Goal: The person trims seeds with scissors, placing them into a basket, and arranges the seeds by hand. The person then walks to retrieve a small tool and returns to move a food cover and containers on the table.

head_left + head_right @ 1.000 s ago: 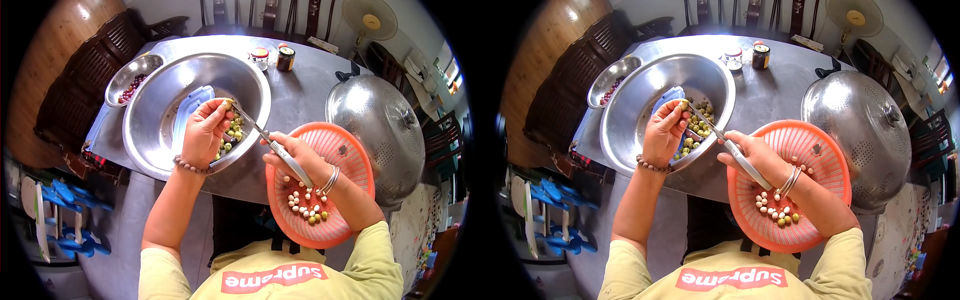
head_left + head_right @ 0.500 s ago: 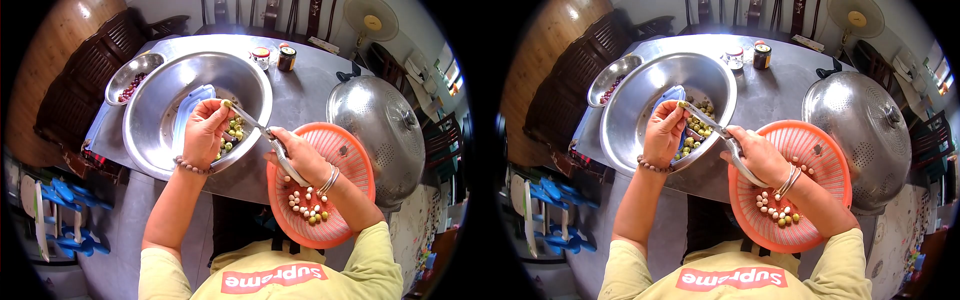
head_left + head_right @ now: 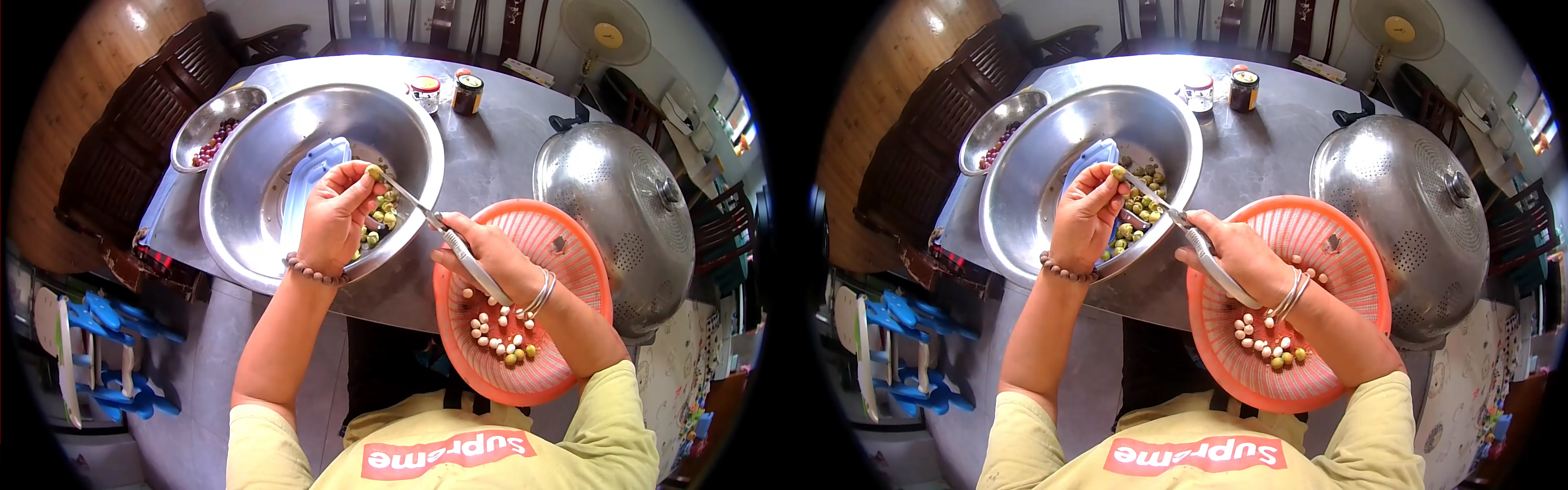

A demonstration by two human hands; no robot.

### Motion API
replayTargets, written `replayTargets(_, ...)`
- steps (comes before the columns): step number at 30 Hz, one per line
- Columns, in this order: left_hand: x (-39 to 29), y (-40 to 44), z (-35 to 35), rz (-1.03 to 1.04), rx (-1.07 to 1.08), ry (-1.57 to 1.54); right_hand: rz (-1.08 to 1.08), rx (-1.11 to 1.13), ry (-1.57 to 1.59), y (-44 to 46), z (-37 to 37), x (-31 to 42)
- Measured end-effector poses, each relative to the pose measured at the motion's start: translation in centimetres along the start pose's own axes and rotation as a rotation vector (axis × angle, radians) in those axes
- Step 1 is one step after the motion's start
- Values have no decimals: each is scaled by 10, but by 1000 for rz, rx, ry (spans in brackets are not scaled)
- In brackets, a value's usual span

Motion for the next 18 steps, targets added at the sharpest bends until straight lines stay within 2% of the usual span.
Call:
replayTargets(2,-1,0,0,-2,-19,2,94,65,210,-1,5,-6)
replayTargets(8,-1,0,-1,1,-31,-4,203,143,544,-4,13,-11)
replayTargets(18,-3,0,0,15,-31,1,196,195,739,-8,11,0)
Point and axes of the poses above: each hand's wrist, its own y-axis towards the middle knuckle, its own z-axis out of the palm, x = y × z, the point moved 6 cm from there along y, towards the middle knuckle, and after that the axes turned 4 degrees about y, right-handed, at the moved point
